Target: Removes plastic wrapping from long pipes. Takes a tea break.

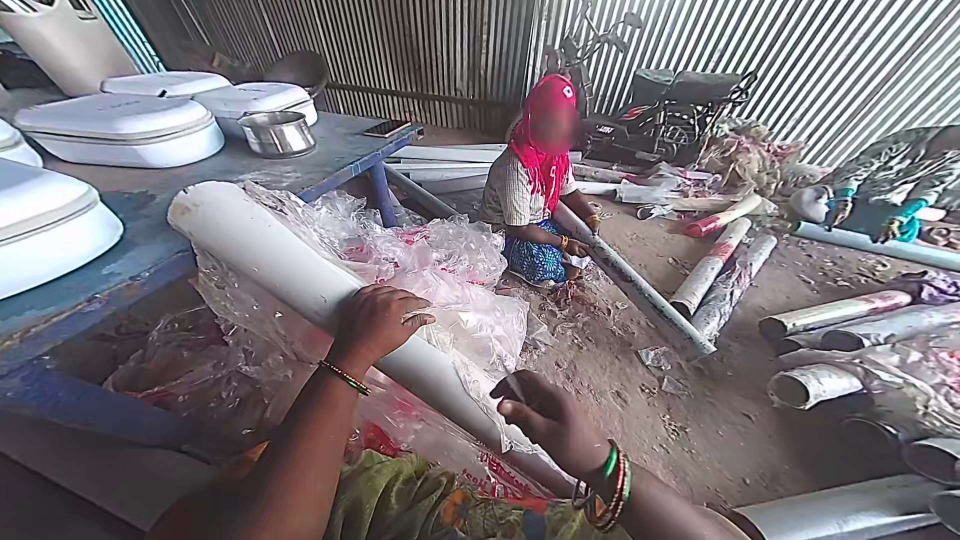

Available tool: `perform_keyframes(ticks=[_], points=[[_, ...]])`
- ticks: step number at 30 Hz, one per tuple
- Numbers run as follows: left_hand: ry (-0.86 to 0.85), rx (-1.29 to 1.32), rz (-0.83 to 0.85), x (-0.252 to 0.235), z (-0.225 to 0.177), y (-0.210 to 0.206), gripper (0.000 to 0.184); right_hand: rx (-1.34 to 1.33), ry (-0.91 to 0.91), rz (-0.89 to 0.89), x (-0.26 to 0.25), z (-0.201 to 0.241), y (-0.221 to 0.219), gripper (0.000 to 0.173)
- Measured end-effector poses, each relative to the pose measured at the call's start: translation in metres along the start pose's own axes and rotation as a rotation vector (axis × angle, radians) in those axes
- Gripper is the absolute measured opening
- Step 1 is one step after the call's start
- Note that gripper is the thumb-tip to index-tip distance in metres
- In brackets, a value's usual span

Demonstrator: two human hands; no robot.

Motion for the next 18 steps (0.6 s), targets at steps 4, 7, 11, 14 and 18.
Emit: perform_keyframes(ticks=[4, 7, 11, 14, 18], points=[[0.014, -0.018, 0.016, -0.001, -0.001, 0.001, 0.029, 0.204, -0.243, 0.194, -0.017, -0.044, -0.012, 0.033], [0.018, -0.024, 0.016, 0.000, 0.001, 0.000, 0.029, 0.254, -0.261, 0.238, -0.020, -0.056, -0.018, 0.033], [0.007, -0.021, 0.001, 0.000, 0.001, -0.001, 0.027, 0.329, -0.239, 0.284, -0.021, -0.055, -0.025, 0.034], [0.048, 0.003, 0.015, 0.003, 0.002, 0.004, 0.026, 0.284, -0.257, 0.267, -0.024, -0.052, -0.027, 0.036], [0.009, 0.043, 0.023, 0.002, 0.008, -0.007, 0.036, 0.028, -0.137, 0.013, -0.014, -0.020, 0.003, 0.029]])
Point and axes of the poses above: each hand's wrist, its own x-axis away from the middle knuckle, its own y-axis out of the back of the hand, z = x × y, the point moved 4 cm from there along -x, towards the middle knuckle, and after that the axes turned 1 degree about -y, right-handed, at the moved point
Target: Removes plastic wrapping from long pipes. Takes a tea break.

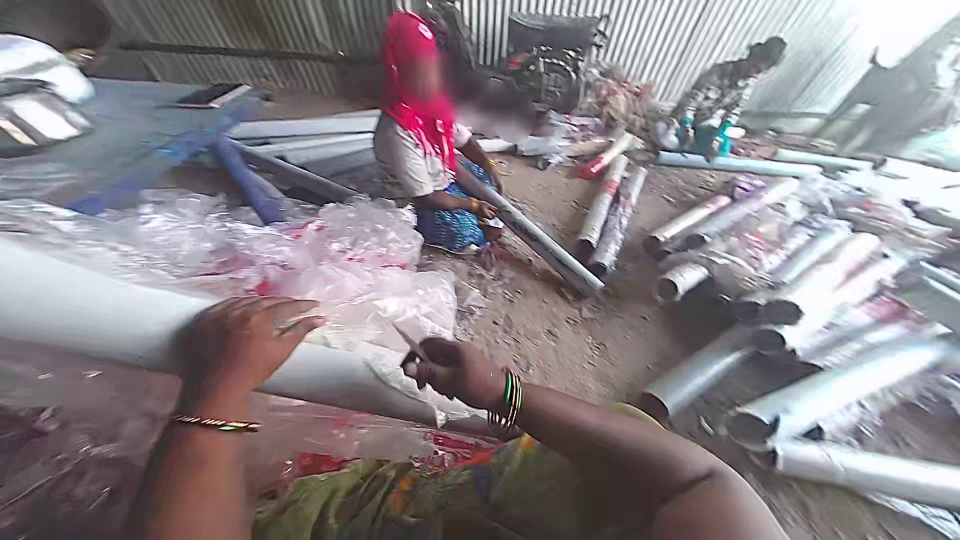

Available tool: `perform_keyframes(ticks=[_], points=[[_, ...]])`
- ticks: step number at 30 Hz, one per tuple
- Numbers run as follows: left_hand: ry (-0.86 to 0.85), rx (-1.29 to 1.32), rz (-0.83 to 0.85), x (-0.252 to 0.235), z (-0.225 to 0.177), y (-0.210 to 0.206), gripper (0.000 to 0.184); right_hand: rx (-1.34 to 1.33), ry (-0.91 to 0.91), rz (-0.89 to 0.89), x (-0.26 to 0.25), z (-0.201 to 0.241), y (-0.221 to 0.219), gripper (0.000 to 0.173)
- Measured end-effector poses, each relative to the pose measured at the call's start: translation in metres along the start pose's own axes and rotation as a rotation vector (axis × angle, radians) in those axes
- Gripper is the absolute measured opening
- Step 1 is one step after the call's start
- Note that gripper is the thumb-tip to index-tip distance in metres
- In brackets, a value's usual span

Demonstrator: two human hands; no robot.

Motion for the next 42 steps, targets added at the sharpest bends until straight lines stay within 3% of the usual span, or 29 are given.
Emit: perform_keyframes(ticks=[2, 4, 7, 9, 11, 14, 17, 21, 24, 29, 42], points=[[0.002, -0.027, 0.000, 0.003, 0.011, -0.006, 0.052, -0.149, 0.116, -0.189, 0.008, 0.017, 0.030, 0.025], [0.004, -0.050, -0.007, 0.003, 0.012, -0.004, 0.053, -0.277, 0.141, -0.355, 0.011, 0.012, 0.060, 0.026], [0.006, -0.067, -0.020, 0.002, -0.001, 0.003, 0.033, -0.549, -0.060, -0.507, -0.002, -0.031, 0.087, 0.027], [0.030, -0.084, -0.001, 0.000, -0.004, 0.005, 0.030, -0.776, -0.231, -0.547, -0.014, -0.055, 0.087, 0.032], [0.023, -0.097, 0.000, -0.002, -0.005, 0.005, 0.029, -0.895, -0.278, -0.528, -0.014, -0.055, 0.081, 0.033], [-0.012, -0.097, -0.023, 0.000, -0.005, 0.005, 0.027, -0.645, -0.030, -0.414, 0.000, -0.018, 0.068, 0.024], [-0.041, -0.076, -0.041, 0.000, -0.006, 0.006, 0.029, -0.088, 0.228, -0.302, 0.016, 0.011, 0.051, 0.021], [-0.087, -0.073, -0.073, 0.001, -0.007, 0.008, 0.029, 0.337, 0.161, 0.015, 0.009, 0.007, 0.011, 0.035], [-0.097, -0.076, -0.082, 0.003, -0.005, 0.006, 0.027, 0.581, 0.041, 0.151, -0.003, -0.010, -0.011, 0.039], [-0.087, -0.074, -0.072, 0.002, -0.005, 0.006, 0.025, 0.640, -0.093, 0.188, -0.010, -0.027, -0.029, 0.056], [-0.093, -0.082, -0.094, 0.003, -0.006, 0.005, 0.026, 0.669, -0.122, 0.189, -0.014, -0.030, -0.032, 0.055]])
Point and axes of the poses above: each hand's wrist, its own x-axis away from the middle knuckle, its own y-axis out of the back of the hand, z = x × y, the point moved 4 cm from there along -x, towards the middle knuckle, and after that the axes turned 1 degree about -y, right-handed, at the moved point
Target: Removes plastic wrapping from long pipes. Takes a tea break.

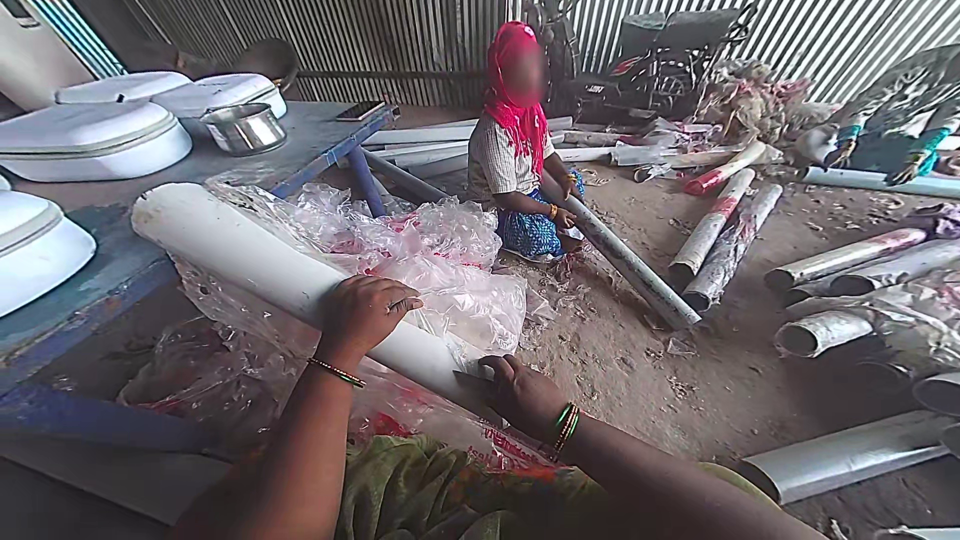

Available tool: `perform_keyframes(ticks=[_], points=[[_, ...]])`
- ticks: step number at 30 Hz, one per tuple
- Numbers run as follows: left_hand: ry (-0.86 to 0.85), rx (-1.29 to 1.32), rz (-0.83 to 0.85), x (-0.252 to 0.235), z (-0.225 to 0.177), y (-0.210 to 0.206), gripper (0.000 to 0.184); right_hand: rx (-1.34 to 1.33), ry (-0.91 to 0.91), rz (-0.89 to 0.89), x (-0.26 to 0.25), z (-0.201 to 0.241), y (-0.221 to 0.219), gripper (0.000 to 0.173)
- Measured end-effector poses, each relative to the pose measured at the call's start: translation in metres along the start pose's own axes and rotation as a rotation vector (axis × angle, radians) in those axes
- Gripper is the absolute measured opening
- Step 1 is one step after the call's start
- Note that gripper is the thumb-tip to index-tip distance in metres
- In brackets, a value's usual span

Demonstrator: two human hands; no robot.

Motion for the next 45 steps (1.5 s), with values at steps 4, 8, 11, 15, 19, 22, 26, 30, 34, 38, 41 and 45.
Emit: perform_keyframes(ticks=[4, 8, 11, 15, 19, 22, 26, 30, 34, 38, 41, 45], points=[[-0.003, -0.001, -0.006, 0.0005, -0.0005, 0.0004, 0.027, 0.011, -0.008, 0.013, -0.0003, 0.0000, -0.0005, 0.056], [0.005, -0.003, -0.007, 0.0004, -0.0001, 0.0002, 0.026, 0.011, -0.006, 0.004, -0.0001, -0.0001, -0.0003, 0.055], [0.011, -0.007, -0.008, 0.0006, -0.0003, 0.0008, 0.027, 0.005, -0.010, 0.009, 0.0002, 0.0007, 0.0002, 0.055], [0.008, -0.007, -0.011, 0.0004, -0.0002, 0.0004, 0.029, 0.007, -0.018, 0.019, 0.0000, 0.0013, 0.0007, 0.055], [-0.001, -0.019, -0.013, 0.0005, -0.0004, 0.0003, 0.028, 0.006, -0.001, 0.000, 0.0000, 0.0002, -0.0007, 0.055], [0.000, -0.020, -0.015, 0.0001, -0.0005, 0.0001, 0.029, -0.008, 0.014, -0.018, 0.0006, -0.0001, -0.0003, 0.054], [0.013, -0.015, 0.001, 0.0002, 0.0006, -0.0006, 0.032, -0.023, 0.035, -0.025, -0.0001, -0.0018, -0.0012, 0.055], [0.012, -0.016, 0.000, 0.0003, 0.0007, -0.0010, 0.032, -0.025, 0.049, -0.038, -0.0001, -0.0024, -0.0022, 0.054], [0.012, -0.016, -0.009, 0.0004, 0.0010, -0.0012, 0.032, -0.024, 0.048, -0.037, -0.0003, -0.0027, -0.0022, 0.053], [0.007, -0.019, -0.012, 0.0005, 0.0005, -0.0005, 0.032, -0.027, 0.038, -0.028, -0.0002, -0.0022, -0.0021, 0.053], [0.003, -0.018, -0.013, 0.0002, 0.0003, -0.0004, 0.031, -0.024, 0.046, -0.032, -0.0002, -0.0023, -0.0017, 0.052], [-0.002, -0.022, -0.015, -0.0001, 0.0000, -0.0007, 0.031, -0.019, 0.052, -0.034, 0.0001, -0.0021, -0.0016, 0.052]])
Point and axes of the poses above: each hand's wrist, its own x-axis away from the middle knuckle, its own y-axis out of the back of the hand, z = x × y, the point moved 4 cm from there along -x, towards the middle knuckle, and after that the axes turned 1 degree about -y, right-handed, at the moved point
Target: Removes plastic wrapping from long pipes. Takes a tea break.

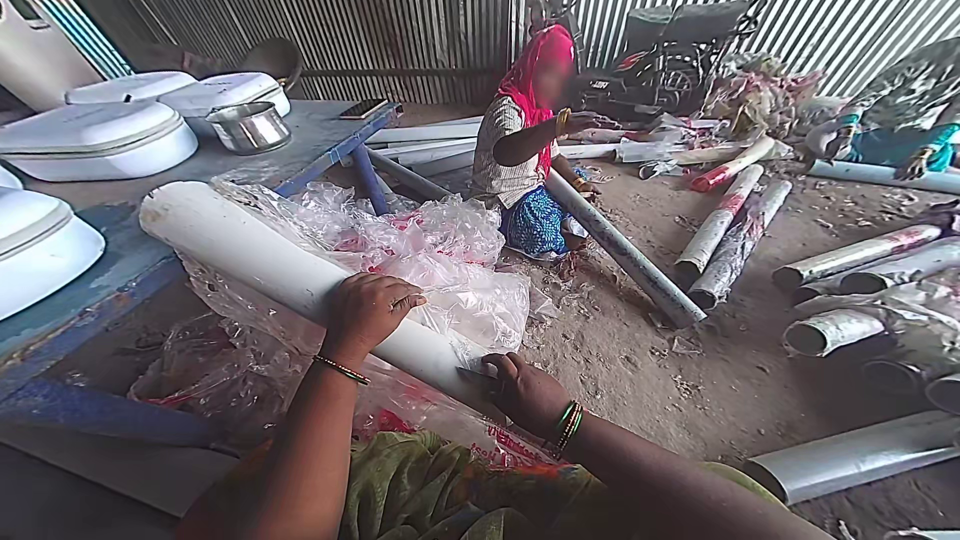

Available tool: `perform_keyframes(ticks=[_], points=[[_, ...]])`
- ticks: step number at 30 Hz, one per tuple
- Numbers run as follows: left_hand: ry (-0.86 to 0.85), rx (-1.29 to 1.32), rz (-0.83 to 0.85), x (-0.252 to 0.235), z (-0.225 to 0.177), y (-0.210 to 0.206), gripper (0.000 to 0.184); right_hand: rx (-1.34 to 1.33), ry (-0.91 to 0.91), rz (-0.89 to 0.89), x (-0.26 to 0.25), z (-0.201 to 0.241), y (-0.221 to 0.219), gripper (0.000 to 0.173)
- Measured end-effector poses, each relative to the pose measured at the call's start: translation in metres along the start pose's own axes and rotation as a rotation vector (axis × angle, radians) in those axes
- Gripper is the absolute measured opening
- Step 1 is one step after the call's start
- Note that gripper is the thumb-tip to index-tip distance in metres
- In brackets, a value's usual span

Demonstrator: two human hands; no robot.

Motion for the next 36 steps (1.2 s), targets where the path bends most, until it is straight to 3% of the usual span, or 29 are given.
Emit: perform_keyframes(ticks=[30, 36], points=[[0.012, 0.040, 0.011, 0.001, -0.003, 0.004, 0.028, -0.006, -0.020, 0.034, 0.001, 0.001, 0.002, 0.053], [-0.001, 0.085, 0.016, 0.007, 0.018, -0.012, 0.050, -0.057, 0.019, -0.006, 0.003, -0.002, 0.002, 0.042]])
Point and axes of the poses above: each hand's wrist, its own x-axis away from the middle knuckle, its own y-axis out of the back of the hand, z = x × y, the point moved 4 cm from there along -x, towards the middle knuckle, and after that the axes turned 1 degree about -y, right-handed, at the moved point
